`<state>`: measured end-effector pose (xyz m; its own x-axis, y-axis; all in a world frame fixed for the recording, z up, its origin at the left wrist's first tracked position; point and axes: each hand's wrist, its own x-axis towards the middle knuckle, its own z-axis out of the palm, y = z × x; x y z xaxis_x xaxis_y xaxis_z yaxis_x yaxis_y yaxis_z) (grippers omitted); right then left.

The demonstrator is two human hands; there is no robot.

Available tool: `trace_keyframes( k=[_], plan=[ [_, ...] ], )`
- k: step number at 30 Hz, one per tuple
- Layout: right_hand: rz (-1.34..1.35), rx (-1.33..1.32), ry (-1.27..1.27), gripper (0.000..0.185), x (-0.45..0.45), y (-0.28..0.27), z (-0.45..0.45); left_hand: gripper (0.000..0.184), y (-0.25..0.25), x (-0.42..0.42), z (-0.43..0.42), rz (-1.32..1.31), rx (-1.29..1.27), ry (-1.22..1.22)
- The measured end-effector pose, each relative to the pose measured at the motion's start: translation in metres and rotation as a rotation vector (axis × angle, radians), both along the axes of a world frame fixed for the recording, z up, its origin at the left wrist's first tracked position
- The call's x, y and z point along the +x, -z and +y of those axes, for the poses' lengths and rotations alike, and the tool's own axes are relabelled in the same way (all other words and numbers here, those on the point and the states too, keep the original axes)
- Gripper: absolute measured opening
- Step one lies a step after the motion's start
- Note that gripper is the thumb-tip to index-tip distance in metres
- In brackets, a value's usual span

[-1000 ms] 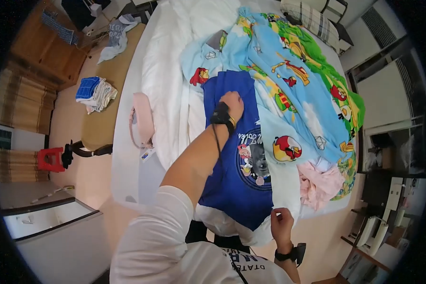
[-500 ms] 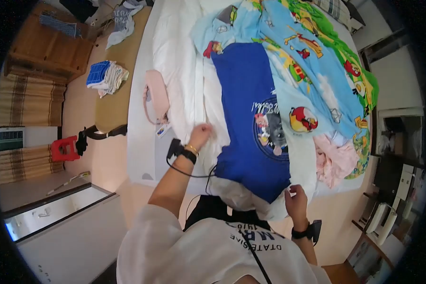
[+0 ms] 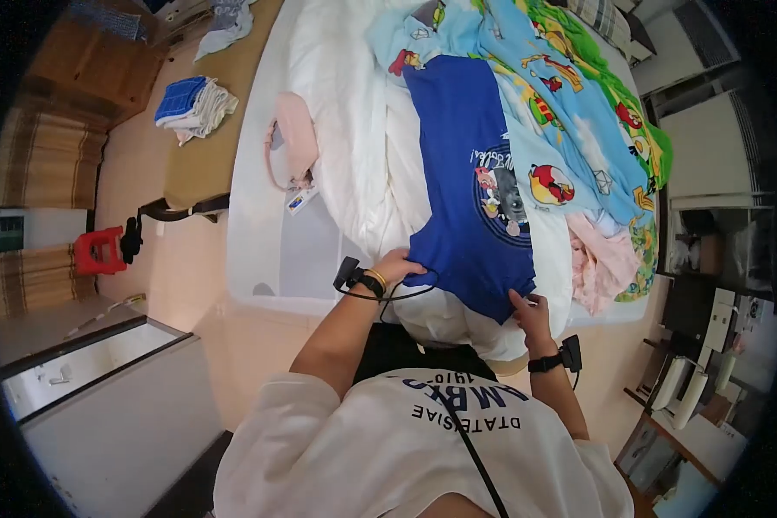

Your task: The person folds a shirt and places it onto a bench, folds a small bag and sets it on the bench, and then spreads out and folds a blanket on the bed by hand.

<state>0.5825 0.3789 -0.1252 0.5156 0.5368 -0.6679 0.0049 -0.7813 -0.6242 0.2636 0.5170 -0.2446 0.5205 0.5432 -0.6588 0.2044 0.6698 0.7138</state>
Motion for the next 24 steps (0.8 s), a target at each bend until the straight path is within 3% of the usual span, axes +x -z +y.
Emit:
trace_keyframes(
  k=[7,10,14,16,19,22,24],
  plan=[
    [0.062,0.154,-0.036,0.030,0.015,0.020,-0.002,0.036,-0.013,-0.029,-0.025,-0.195,-0.201,-0.264],
    [0.181,0.257,0.065,0.025,0.013,0.022,-0.007,0.029,-0.016,-0.036,-0.029,-0.256,-0.164,-0.227],
    [0.234,0.225,0.341,0.023,-0.019,-0.007,0.002,0.025,-0.029,-0.035,-0.023,-0.076,-0.156,-0.099],
    [0.310,0.187,0.249,0.021,-0.010,0.002,-0.003,0.026,-0.036,-0.033,-0.018,-0.013,-0.214,-0.072],
    [0.365,0.160,0.162,0.019,-0.001,0.013,-0.008,0.027,-0.004,-0.030,-0.022,0.014,-0.236,-0.096],
    [0.319,0.211,0.123,0.019,-0.007,0.008,-0.006,0.026,-0.042,-0.022,-0.026,-0.079,-0.220,-0.278],
    [0.275,0.269,0.104,0.020,-0.010,0.009,-0.007,0.027,-0.040,-0.030,-0.027,-0.029,-0.167,-0.253]
  ],
)
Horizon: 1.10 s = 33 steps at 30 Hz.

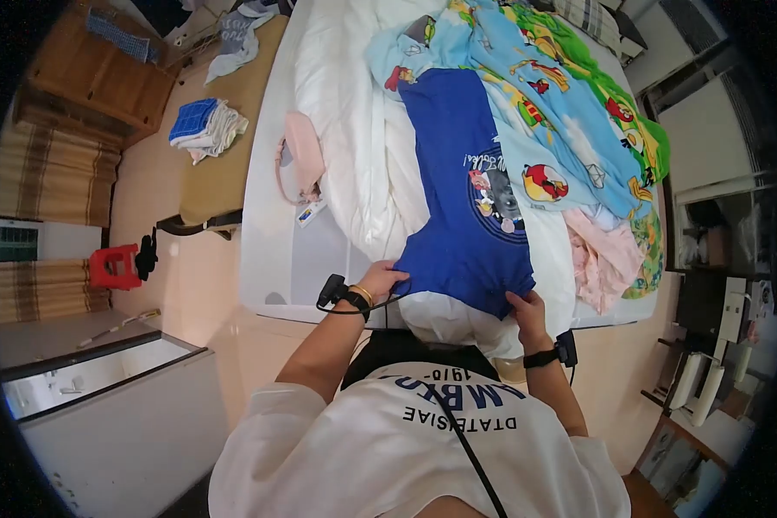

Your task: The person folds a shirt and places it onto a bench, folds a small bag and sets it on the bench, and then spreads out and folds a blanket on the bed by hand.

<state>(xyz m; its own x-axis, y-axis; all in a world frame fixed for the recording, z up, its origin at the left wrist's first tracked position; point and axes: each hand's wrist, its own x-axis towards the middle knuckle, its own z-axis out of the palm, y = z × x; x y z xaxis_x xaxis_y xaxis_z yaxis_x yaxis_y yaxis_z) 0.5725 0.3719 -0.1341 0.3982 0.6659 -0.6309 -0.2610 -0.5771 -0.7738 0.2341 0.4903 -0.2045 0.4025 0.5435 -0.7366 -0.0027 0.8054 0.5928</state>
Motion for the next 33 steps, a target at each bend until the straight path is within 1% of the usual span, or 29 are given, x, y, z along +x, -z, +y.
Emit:
trace_keyframes(
  k=[1,2,4,7,9,11,13,14,15,16,17,20,21,22,24,27,30,33],
  plan=[
    [-0.019,0.030,-0.002,0.021,0.000,0.005,-0.002,0.028,0.001,-0.004,0.000,0.027,0.024,0.015],
    [-0.038,0.060,-0.003,0.023,-0.001,0.007,-0.003,0.029,-0.003,-0.004,0.001,0.172,0.089,0.078],
    [-0.020,-0.009,0.011,0.025,-0.005,-0.004,-0.002,0.031,-0.025,0.000,0.004,0.459,0.222,0.206],
    [-0.037,-0.037,-0.002,0.029,-0.003,-0.003,-0.004,0.039,-0.067,0.017,0.017,0.565,0.428,0.259],
    [-0.051,-0.043,-0.009,0.029,-0.002,0.000,-0.005,0.043,-0.085,0.041,0.029,0.467,0.522,0.206],
    [-0.053,-0.064,-0.009,0.029,0.000,0.001,-0.004,0.046,-0.117,0.074,0.043,0.320,0.866,0.305],
    [0.014,-0.066,-0.015,0.026,0.003,-0.001,-0.003,0.049,-0.149,0.109,0.048,-0.099,0.687,0.354],
    [0.045,-0.069,-0.021,0.024,0.006,-0.003,-0.003,0.049,-0.133,0.120,0.050,-0.085,0.709,0.353],
    [0.084,-0.079,-0.007,0.022,0.006,-0.011,-0.002,0.049,-0.106,0.128,0.051,-0.071,0.731,0.350],
    [0.124,-0.086,0.007,0.021,0.003,-0.023,0.000,0.049,-0.090,0.133,0.053,-0.057,0.755,0.347],
    [0.165,-0.091,0.022,0.020,0.003,-0.029,0.003,0.050,-0.099,0.127,0.055,0.239,1.068,0.553],
    [0.139,-0.115,0.009,0.020,0.015,-0.010,-0.005,0.054,-0.083,0.116,0.038,0.614,1.560,0.729],
    [0.155,-0.127,0.003,0.020,0.015,-0.011,-0.004,0.060,-0.072,0.115,0.033,0.639,1.569,0.799],
    [0.171,-0.138,-0.002,0.021,0.015,-0.013,-0.002,0.062,-0.062,0.115,0.031,0.692,1.622,0.797],
    [0.201,-0.145,-0.031,0.022,0.015,-0.012,-0.001,0.067,-0.040,0.114,0.028,0.802,1.729,0.787],
    [0.233,-0.165,-0.083,0.022,0.017,-0.012,0.004,0.072,-0.023,0.120,0.034,0.869,1.727,0.706],
    [0.250,-0.241,-0.077,0.021,0.017,-0.033,0.011,0.074,-0.022,0.124,0.037,0.867,1.630,0.669],
    [0.269,-0.258,-0.046,0.019,0.021,-0.059,0.025,0.070,-0.043,0.119,0.038,0.818,1.430,0.480]
  ],
)
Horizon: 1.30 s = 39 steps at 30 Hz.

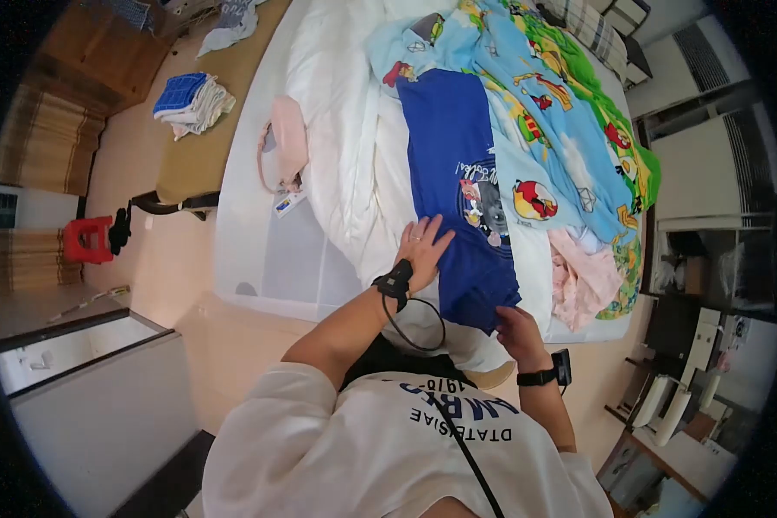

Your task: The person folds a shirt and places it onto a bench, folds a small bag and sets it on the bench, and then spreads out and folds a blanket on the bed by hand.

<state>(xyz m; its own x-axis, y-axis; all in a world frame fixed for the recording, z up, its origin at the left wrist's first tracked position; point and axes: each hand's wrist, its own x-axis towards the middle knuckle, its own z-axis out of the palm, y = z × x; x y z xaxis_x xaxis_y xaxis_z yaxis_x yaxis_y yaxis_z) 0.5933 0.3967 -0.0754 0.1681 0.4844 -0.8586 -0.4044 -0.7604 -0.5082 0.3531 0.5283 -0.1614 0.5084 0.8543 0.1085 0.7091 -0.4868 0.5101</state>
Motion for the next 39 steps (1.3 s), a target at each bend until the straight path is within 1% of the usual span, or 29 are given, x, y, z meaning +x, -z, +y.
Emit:
trace_keyframes(
  k=[3,4,7,8,11,12,15,16,19,20,23,24,27,31,32,35,36,37,38,39],
  plan=[
    [0.029,0.012,0.013,0.014,0.009,-0.016,0.012,0.073,0.002,-0.015,0.017,-0.019,-0.022,-0.083],
    [0.036,0.016,0.012,0.012,0.014,-0.016,0.015,0.066,0.002,-0.016,0.022,-0.083,-0.063,-0.115],
    [0.034,-0.015,0.006,0.010,0.013,-0.020,0.027,0.057,0.009,-0.023,0.045,-0.248,-0.314,-0.029],
    [0.034,-0.024,-0.007,0.010,0.014,-0.019,0.028,0.048,0.007,-0.022,0.049,-0.303,-0.237,-0.007],
    [0.017,-0.054,-0.029,0.011,0.013,-0.017,0.025,0.049,-0.003,-0.009,0.052,-0.362,-0.252,-0.033],
    [0.010,-0.062,-0.030,0.011,0.013,-0.015,0.022,0.049,-0.019,-0.009,0.052,-0.316,-0.259,-0.049],
    [0.062,-0.018,-0.025,0.014,0.020,0.000,0.013,0.051,0.008,-0.001,0.064,-0.016,-0.204,-0.098],
    [0.048,-0.016,-0.043,0.015,0.022,0.000,0.012,0.037,0.018,-0.003,0.070,0.042,-0.165,-0.072],
    [-0.006,-0.004,-0.086,0.018,0.021,0.000,0.008,0.016,0.000,-0.011,0.085,0.017,-0.242,0.042],
    [-0.035,0.001,-0.096,0.019,0.020,0.000,0.008,0.008,-0.001,-0.011,0.091,-0.053,-0.260,0.050],
    [-0.050,-0.011,-0.089,0.021,0.021,0.009,0.004,0.007,-0.024,-0.010,0.110,-0.110,-0.299,0.070],
    [-0.045,-0.019,-0.082,0.022,0.023,0.014,0.001,0.010,-0.024,-0.010,0.118,-0.034,-0.457,0.115],
    [0.026,0.003,-0.061,0.023,0.030,0.033,-0.007,0.026,-0.027,-0.005,0.102,0.129,-0.313,0.164],
    [0.038,0.015,-0.025,0.024,0.028,0.042,-0.010,0.032,-0.007,0.000,0.094,0.060,-0.272,0.137],
    [0.032,0.014,-0.029,0.024,0.027,0.037,-0.009,0.022,-0.013,0.003,0.093,-0.101,-0.241,0.036],
    [0.012,-0.007,-0.035,0.025,0.024,0.021,-0.003,0.016,-0.032,0.011,0.085,-0.090,0.013,-0.006],
    [0.004,-0.015,-0.043,0.026,0.024,0.017,-0.001,0.017,-0.029,0.014,0.077,-0.026,0.038,0.118],
    [0.020,-0.018,-0.030,0.025,0.024,0.014,0.001,0.016,-0.026,0.013,0.060,-0.187,0.166,0.231],
    [0.036,-0.020,-0.020,0.025,0.024,0.011,0.003,0.016,-0.028,0.011,0.043,-0.207,0.171,0.326],
    [0.053,-0.021,-0.011,0.025,0.024,0.010,0.005,0.033,-0.015,0.009,0.026,-0.073,0.046,0.396]
  ],
)
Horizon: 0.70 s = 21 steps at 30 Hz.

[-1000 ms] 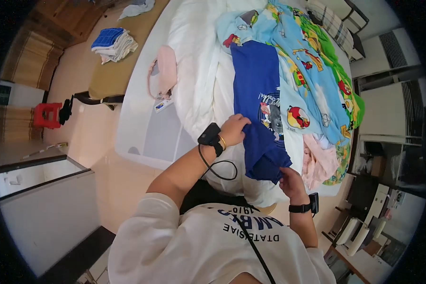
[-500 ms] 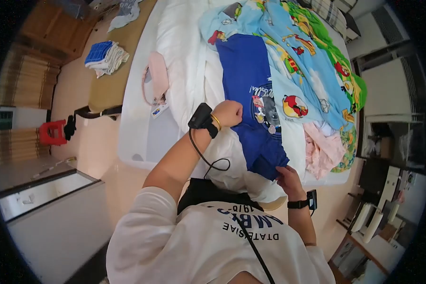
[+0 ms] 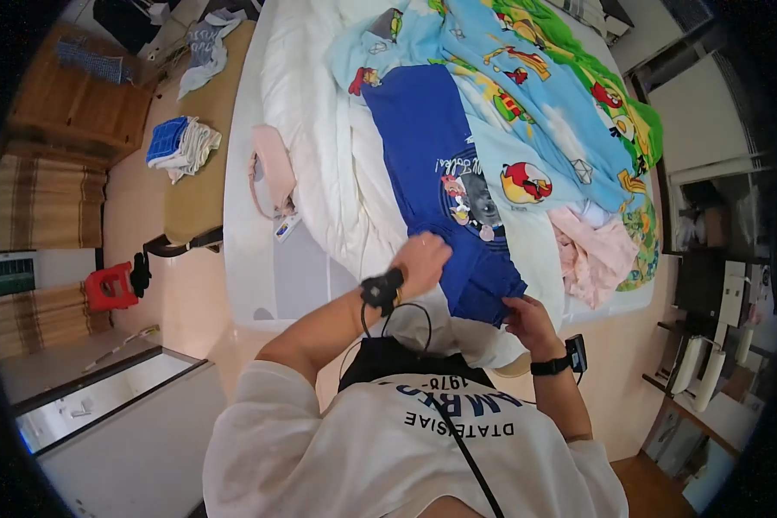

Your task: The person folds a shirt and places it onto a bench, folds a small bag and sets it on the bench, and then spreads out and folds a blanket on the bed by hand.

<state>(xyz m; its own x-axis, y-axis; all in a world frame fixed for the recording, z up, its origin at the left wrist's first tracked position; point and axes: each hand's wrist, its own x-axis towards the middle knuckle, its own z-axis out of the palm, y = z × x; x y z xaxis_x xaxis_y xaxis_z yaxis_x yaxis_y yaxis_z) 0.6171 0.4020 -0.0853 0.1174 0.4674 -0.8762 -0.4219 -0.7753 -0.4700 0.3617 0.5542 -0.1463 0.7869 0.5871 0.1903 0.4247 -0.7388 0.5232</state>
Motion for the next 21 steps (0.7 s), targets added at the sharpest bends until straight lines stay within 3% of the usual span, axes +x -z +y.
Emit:
trace_keyframes(
  k=[2,5,14,15,16,18,19,20,21],
  plan=[
    [0.044,-0.004,0.038,0.018,-0.001,0.000,0.001,0.064,0.003,-0.002,-0.022,0.021,0.138,-0.018],
    [0.075,0.022,0.127,0.016,-0.012,-0.012,0.002,0.079,0.023,0.005,-0.033,0.145,0.137,-0.126],
    [-0.054,0.199,0.236,0.007,-0.036,-0.076,0.058,0.075,0.010,-0.007,-0.027,0.010,-0.343,-0.091],
    [-0.068,0.309,0.236,0.006,-0.047,-0.093,0.081,0.065,0.016,-0.010,-0.024,-0.070,-0.351,-0.146],
    [-0.082,0.421,0.239,0.006,-0.059,-0.109,0.104,0.063,0.021,-0.012,-0.015,-0.204,-0.554,-0.203],
    [0.182,0.619,0.049,0.009,-0.006,-0.049,0.138,0.060,0.036,-0.013,0.014,-0.480,-0.949,-0.312],
    [0.147,0.641,0.086,0.014,-0.026,-0.062,0.165,0.048,0.063,-0.004,0.028,-0.673,-1.148,-0.414],
    [0.112,0.663,0.124,0.018,-0.046,-0.075,0.187,0.046,0.045,-0.011,0.044,-0.797,-1.356,-0.426],
    [0.006,0.654,0.091,0.021,-0.047,-0.069,0.201,0.044,0.020,-0.014,0.049,-0.825,-1.387,-0.542]
  ],
)
